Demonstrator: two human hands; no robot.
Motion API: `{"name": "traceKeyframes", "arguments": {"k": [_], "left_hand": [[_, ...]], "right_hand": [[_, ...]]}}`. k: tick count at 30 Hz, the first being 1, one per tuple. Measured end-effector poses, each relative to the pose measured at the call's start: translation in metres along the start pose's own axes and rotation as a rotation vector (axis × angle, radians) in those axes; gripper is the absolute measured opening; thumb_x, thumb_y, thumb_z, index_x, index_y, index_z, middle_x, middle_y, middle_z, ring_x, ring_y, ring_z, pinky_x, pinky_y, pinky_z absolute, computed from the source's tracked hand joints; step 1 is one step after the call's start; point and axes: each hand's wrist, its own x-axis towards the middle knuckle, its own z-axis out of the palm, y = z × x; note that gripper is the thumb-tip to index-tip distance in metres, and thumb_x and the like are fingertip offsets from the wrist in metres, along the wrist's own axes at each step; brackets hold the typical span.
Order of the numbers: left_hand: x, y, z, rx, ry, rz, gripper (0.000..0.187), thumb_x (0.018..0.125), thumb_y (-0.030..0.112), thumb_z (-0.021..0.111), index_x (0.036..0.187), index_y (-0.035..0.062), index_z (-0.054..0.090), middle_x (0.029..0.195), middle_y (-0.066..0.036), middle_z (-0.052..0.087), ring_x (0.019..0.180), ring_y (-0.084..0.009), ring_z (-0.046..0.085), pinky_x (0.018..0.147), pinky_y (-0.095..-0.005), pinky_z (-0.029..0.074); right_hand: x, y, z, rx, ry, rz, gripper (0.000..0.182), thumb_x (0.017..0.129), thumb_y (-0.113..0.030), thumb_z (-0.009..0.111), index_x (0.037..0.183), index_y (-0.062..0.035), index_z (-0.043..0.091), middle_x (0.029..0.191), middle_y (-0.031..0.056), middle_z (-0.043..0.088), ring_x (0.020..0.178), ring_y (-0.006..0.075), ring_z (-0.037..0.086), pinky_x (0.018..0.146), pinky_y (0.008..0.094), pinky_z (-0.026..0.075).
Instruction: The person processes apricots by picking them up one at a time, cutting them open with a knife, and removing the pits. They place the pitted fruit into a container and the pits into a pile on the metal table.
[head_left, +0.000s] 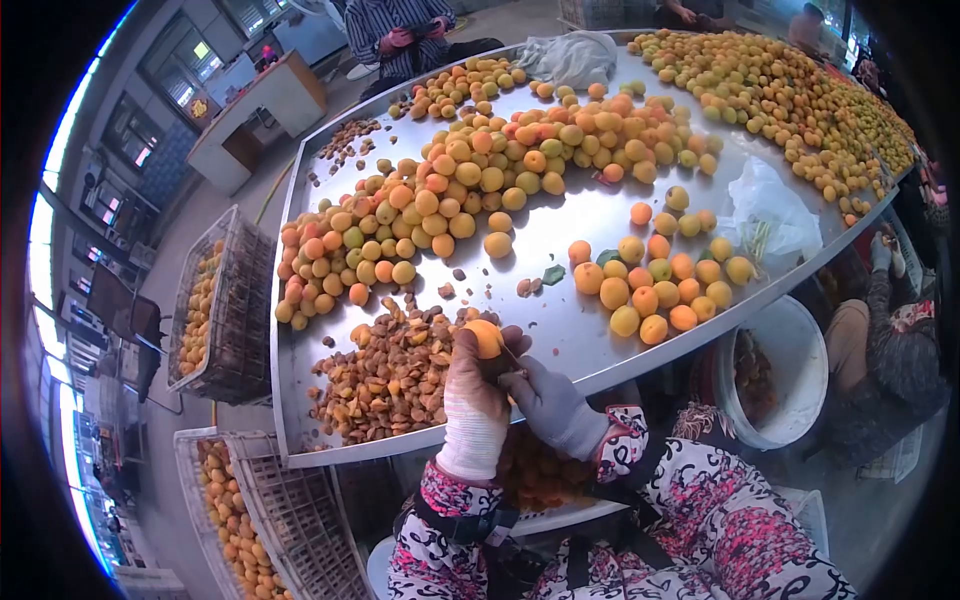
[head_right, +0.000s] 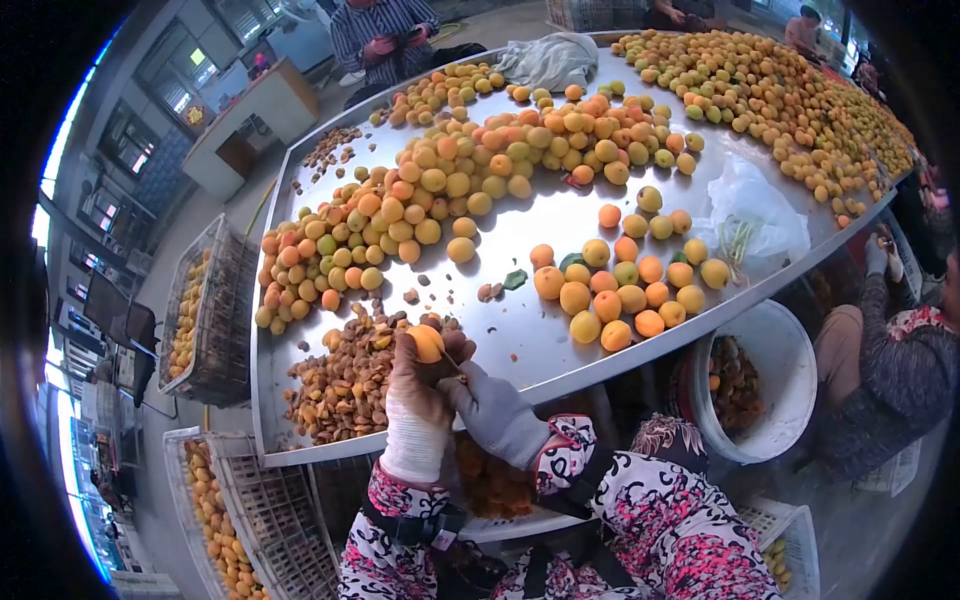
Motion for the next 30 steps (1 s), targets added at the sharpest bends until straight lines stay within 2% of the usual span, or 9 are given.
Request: {"name": "traceKeyframes", "arguments": {"k": [5,9,13,16,18,19,25,29,30], "left_hand": [[-0.004,0.035,-0.004,0.331,-0.201,0.053,0.044,0.084,0.015,0.058,0.123,0.0022,0.043,0.11,-0.009,0.05,0.1,-0.0184,0.052,0.093,-0.0322,0.041],[-0.008,0.044,-0.002,0.523,-0.218,0.09,0.053,0.078,0.011,0.065,0.125,0.003,0.041,0.111,-0.008,0.05,0.102,-0.0169,0.05,0.091,-0.03,0.042],[-0.012,0.024,0.002,0.49,-0.18,0.224,0.047,0.08,0.012,0.063,0.122,0.0013,0.043,0.109,-0.008,0.052,0.099,-0.0174,0.052,0.089,-0.0302,0.043],[-0.007,0.013,-0.003,0.337,-0.075,0.18,0.042,0.083,0.019,0.062,0.117,0.0002,0.045,0.103,-0.009,0.055,0.094,-0.0188,0.055,0.085,-0.0306,0.045],[-0.003,0.009,-0.006,0.084,-0.127,-0.008,0.041,0.084,0.027,0.062,0.111,0.0007,0.048,0.099,-0.009,0.057,0.088,-0.0197,0.057,0.081,-0.0306,0.046],[-0.002,0.004,-0.004,0.023,-0.027,-0.017,0.043,0.083,0.036,0.062,0.108,0.0035,0.05,0.086,-0.013,0.062,0.083,-0.0234,0.06,0.077,-0.0331,0.048],[0.002,0.024,-0.011,0.316,-0.033,0.16,0.041,0.082,0.021,0.064,0.115,0.0023,0.048,0.104,-0.007,0.056,0.095,-0.0174,0.055,0.083,-0.0301,0.045],[-0.001,0.042,-0.01,0.355,-0.143,0.147,0.043,0.081,0.019,0.065,0.117,0.0023,0.047,0.11,-0.007,0.053,0.101,-0.0164,0.053,0.087,-0.0299,0.045],[-0.002,0.044,-0.01,0.358,-0.14,0.152,0.043,0.081,0.019,0.065,0.117,0.0023,0.047,0.11,-0.007,0.053,0.101,-0.0164,0.053,0.087,-0.0299,0.045]], "right_hand": [[0.016,-0.016,-0.028,-0.102,-0.119,0.011,0.032,0.09,-0.031,0.049,0.103,-0.0017,0.053,0.077,0.0177,0.06,0.075,0.0334,0.061,0.063,0.0375,0.046],[0.014,-0.026,-0.035,-0.136,-0.207,0.043,0.031,0.091,-0.029,0.048,0.103,-0.0015,0.054,0.075,0.0159,0.06,0.072,0.0278,0.06,0.064,0.0348,0.045],[0.01,-0.024,-0.034,-0.017,-0.168,-0.037,0.03,0.091,-0.028,0.048,0.104,-0.0014,0.054,0.073,0.0163,0.059,0.071,0.029,0.06,0.064,0.0347,0.045],[0.002,-0.008,-0.005,0.159,0.039,-0.1,0.031,0.09,-0.029,0.048,0.102,-0.0014,0.054,0.072,0.0167,0.059,0.07,0.0308,0.061,0.063,0.0347,0.045],[-0.002,-0.003,0.007,0.094,0.054,-0.069,0.031,0.09,-0.03,0.049,0.102,-0.0014,0.054,0.072,0.0167,0.059,0.07,0.0308,0.061,0.062,0.0347,0.045],[-0.003,-0.001,0.01,0.031,0.068,-0.038,0.032,0.09,-0.031,0.049,0.102,-0.0015,0.054,0.071,0.0168,0.059,0.07,0.0309,0.061,0.062,0.0348,0.045],[0.006,-0.011,-0.011,-0.034,-0.043,0.002,0.031,0.091,-0.031,0.047,0.099,-0.0018,0.053,0.071,0.0171,0.059,0.07,0.0335,0.06,0.061,0.0362,0.045],[0.006,-0.017,-0.01,-0.086,-0.104,0.037,0.031,0.091,-0.031,0.047,0.099,-0.002,0.053,0.072,0.0172,0.059,0.072,0.0344,0.06,0.062,0.0364,0.045],[0.006,-0.017,-0.009,-0.08,-0.104,0.009,0.035,0.091,-0.033,0.047,0.105,-0.0022,0.05,0.073,0.0197,0.059,0.072,0.0375,0.059,0.062,0.0408,0.045]]}}
